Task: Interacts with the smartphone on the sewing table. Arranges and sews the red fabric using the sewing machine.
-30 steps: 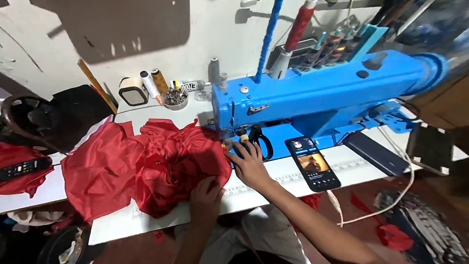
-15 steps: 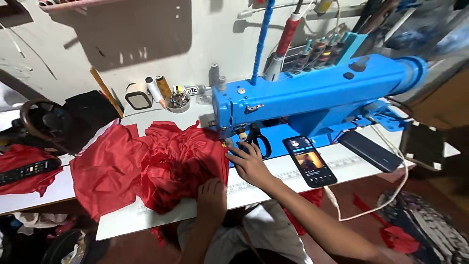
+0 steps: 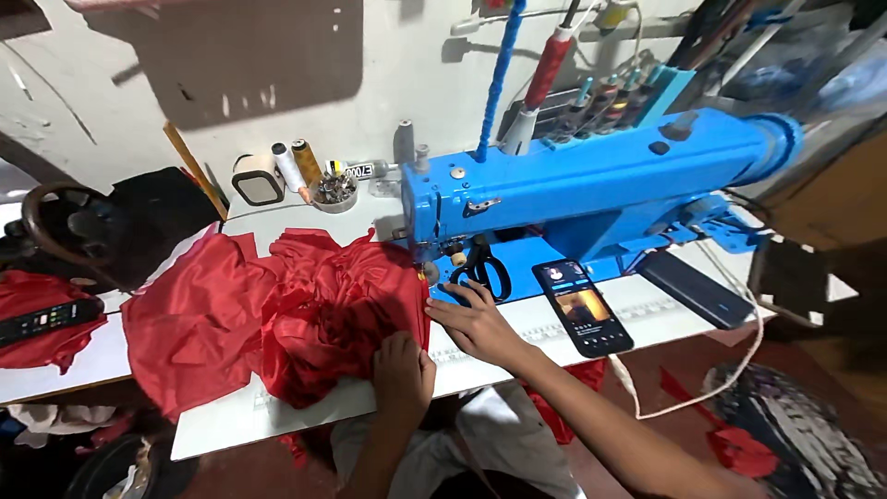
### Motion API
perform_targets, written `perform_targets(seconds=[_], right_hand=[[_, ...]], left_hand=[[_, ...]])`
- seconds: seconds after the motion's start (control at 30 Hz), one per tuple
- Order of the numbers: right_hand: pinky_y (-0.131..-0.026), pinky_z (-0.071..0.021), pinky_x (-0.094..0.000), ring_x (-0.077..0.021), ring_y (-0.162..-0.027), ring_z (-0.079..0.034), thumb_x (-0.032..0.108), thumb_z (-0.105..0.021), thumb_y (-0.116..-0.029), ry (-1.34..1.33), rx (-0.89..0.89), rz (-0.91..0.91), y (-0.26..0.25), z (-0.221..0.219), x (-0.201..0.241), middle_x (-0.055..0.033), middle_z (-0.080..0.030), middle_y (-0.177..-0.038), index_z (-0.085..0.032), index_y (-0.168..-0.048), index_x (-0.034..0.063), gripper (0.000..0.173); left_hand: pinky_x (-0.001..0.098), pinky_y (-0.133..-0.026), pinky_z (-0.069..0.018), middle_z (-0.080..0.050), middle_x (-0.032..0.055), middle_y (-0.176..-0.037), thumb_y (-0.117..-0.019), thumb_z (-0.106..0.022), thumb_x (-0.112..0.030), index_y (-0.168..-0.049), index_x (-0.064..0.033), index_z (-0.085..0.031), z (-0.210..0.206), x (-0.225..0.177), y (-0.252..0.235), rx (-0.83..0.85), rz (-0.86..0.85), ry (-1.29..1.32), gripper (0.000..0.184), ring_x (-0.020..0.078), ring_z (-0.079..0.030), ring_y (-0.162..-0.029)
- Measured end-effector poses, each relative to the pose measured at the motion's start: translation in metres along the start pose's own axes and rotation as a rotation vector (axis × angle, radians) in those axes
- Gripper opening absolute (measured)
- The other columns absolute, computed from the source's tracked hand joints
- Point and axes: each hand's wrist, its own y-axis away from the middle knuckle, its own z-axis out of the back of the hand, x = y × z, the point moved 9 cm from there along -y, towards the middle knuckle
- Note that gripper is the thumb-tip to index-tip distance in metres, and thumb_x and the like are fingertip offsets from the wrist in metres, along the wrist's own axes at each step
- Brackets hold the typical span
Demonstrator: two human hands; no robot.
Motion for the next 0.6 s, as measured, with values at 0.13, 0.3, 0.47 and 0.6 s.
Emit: perform_targets(seconds=[0.13,0.3,0.47,0.6], right_hand=[[-0.11,-0.034,-0.0697,-0.0359,-0.137,-0.055,0.014,-0.049,-0.1012,0.009,0.037,0.024,0.0,-0.004,0.003,0.0009,-0.069,-0.135,-0.075,-0.124,0.0174,0.035],[-0.11,-0.0349,-0.0697,-0.0364,-0.137,-0.054,0.014,-0.049,-0.1009,0.034,0.061,0.013,0.0,-0.007,0.003,0.0013,-0.068,-0.137,-0.074,-0.126,0.0191,0.035],[-0.109,-0.0363,-0.0688,-0.0382,-0.135,-0.055,0.012,-0.05,-0.099,0.032,0.063,0.016,-0.001,-0.008,0.003,0.0007,-0.068,-0.137,-0.074,-0.126,0.0194,0.037],[-0.109,-0.0364,-0.0685,-0.0379,-0.134,-0.056,0.01,-0.05,-0.0981,0.045,0.058,0.014,-0.001,-0.008,0.002,0.0011,-0.068,-0.136,-0.074,-0.126,0.0198,0.038]], left_hand=[[0.0498,-0.077,-0.0549,-0.071,0.0166,-0.1,-0.0864,-0.056,-0.017,-0.075,-0.0018,-0.067,0.0,0.001,0.0,-0.006,0.013,0.004,0.022,0.0353,-0.069,-0.099],[0.042,-0.066,-0.0581,-0.069,0.0151,-0.092,-0.0838,-0.06,-0.018,-0.067,-0.0037,-0.062,0.003,0.0,-0.006,-0.077,-0.05,-0.088,0.022,0.0327,-0.07,-0.087],[0.0464,-0.064,-0.06,-0.072,0.0178,-0.115,-0.0887,-0.063,-0.011,-0.106,-0.0143,-0.081,0.006,0.0,-0.011,-0.001,-0.167,-0.059,0.026,0.0362,-0.073,-0.089],[0.0472,-0.071,-0.06,-0.073,0.0153,-0.116,-0.0921,-0.057,-0.013,-0.109,-0.0158,-0.081,0.002,-0.001,-0.008,0.018,-0.176,-0.102,0.03,0.0362,-0.072,-0.095]])
